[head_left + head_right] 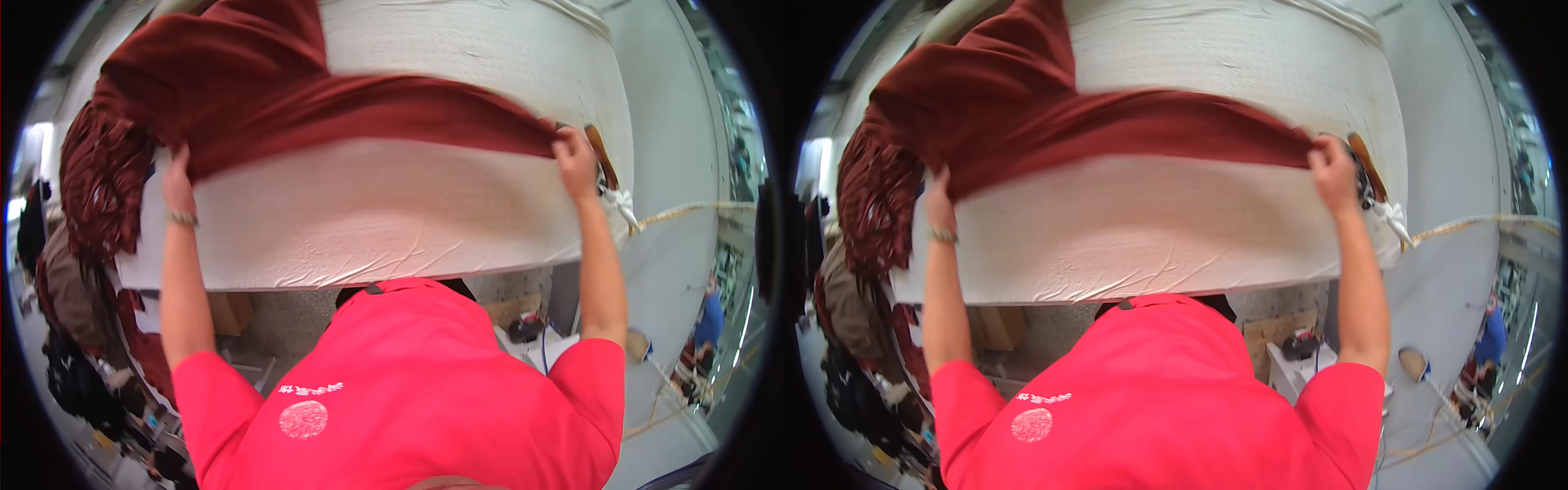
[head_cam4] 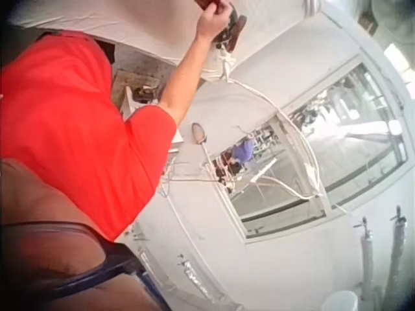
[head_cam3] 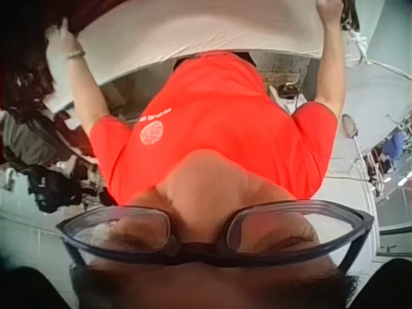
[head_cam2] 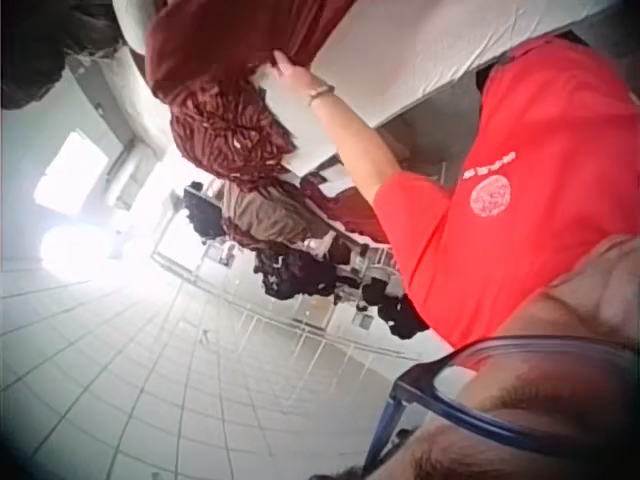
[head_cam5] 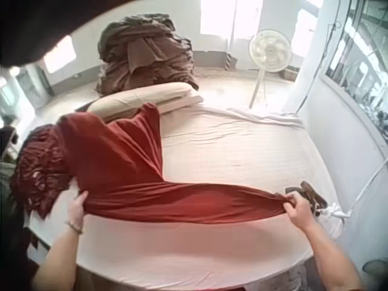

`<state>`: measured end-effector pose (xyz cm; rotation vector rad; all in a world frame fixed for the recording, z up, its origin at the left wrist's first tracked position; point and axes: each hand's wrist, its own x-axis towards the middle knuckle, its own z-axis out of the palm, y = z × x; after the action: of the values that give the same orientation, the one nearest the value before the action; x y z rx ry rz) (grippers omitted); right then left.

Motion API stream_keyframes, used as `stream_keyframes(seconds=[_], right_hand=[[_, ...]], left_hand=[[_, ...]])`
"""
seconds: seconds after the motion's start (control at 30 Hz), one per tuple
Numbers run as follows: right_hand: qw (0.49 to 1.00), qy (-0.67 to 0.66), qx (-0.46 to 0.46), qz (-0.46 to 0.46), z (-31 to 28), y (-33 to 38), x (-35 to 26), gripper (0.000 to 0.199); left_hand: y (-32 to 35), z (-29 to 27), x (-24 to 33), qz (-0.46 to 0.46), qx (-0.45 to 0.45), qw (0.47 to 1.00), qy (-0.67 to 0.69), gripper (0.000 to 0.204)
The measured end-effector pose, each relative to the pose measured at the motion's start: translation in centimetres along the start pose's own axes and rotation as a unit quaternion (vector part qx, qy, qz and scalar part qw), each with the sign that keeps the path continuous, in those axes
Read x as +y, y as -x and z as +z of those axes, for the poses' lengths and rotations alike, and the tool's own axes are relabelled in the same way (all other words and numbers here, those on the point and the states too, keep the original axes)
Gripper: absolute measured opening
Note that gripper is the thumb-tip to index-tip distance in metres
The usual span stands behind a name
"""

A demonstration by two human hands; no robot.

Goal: Ironing and folding red shirts on an industrial pressing table.

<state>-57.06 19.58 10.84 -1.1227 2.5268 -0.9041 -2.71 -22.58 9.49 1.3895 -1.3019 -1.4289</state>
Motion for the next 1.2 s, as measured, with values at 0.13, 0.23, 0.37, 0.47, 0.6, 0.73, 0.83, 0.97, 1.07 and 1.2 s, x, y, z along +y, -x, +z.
stream_keyframes(seconds=[0.13,0.23,0.37,0.47,0.6,0.73,0.83,0.97,1.07,1.2], right_hand=[[0.988,-0.007,-0.131,0.081,3.6,7.7,3.9,0.021],[0.971,0.049,-0.199,0.124,4.2,7.6,0.4,0.021],[0.948,-0.001,-0.222,0.23,5.5,4.0,0.2,0.022],[0.929,-0.22,-0.177,0.238,6.3,3.5,1.6,0.025],[0.899,-0.384,-0.151,0.146,2.8,6.6,-0.4,0.028],[0.877,-0.341,-0.205,0.27,3.0,8.7,0.2,0.028],[0.819,-0.336,-0.207,0.417,4.1,9.3,-0.4,0.03],[0.857,-0.347,-0.185,0.334,4.0,7.1,1.5,0.033],[0.921,-0.315,-0.134,0.186,0.4,5.1,-1.6,0.031],[0.923,-0.302,-0.193,0.14,1.4,7.9,3.2,0.029]], left_hand=[[7.8,-4.8,-10.3,-0.099,0.02,0.994,-0.033,0.038],[9.7,-2.9,-10.0,-0.123,-0.001,0.992,-0.01,0.032],[8.6,-0.2,-7.8,-0.085,-0.015,0.996,0.03,0.029],[8.2,-1.3,-6.0,-0.06,-0.02,0.998,0.02,0.028],[9.3,-7.3,-6.9,-0.1,-0.021,0.993,-0.052,0.025],[10.4,-6.1,-8.5,-0.189,-0.017,0.979,-0.071,0.023],[11.0,-2.9,-6.9,-0.203,-0.004,0.979,-0.019,0.023],[8.7,-1.6,-5.1,-0.156,0.063,0.986,0.008,0.019],[8.9,-4.5,-2.3,-0.135,0.019,0.991,-0.005,0.018],[11.2,-6.3,-7.2,-0.169,0.003,0.982,-0.079,0.021]])
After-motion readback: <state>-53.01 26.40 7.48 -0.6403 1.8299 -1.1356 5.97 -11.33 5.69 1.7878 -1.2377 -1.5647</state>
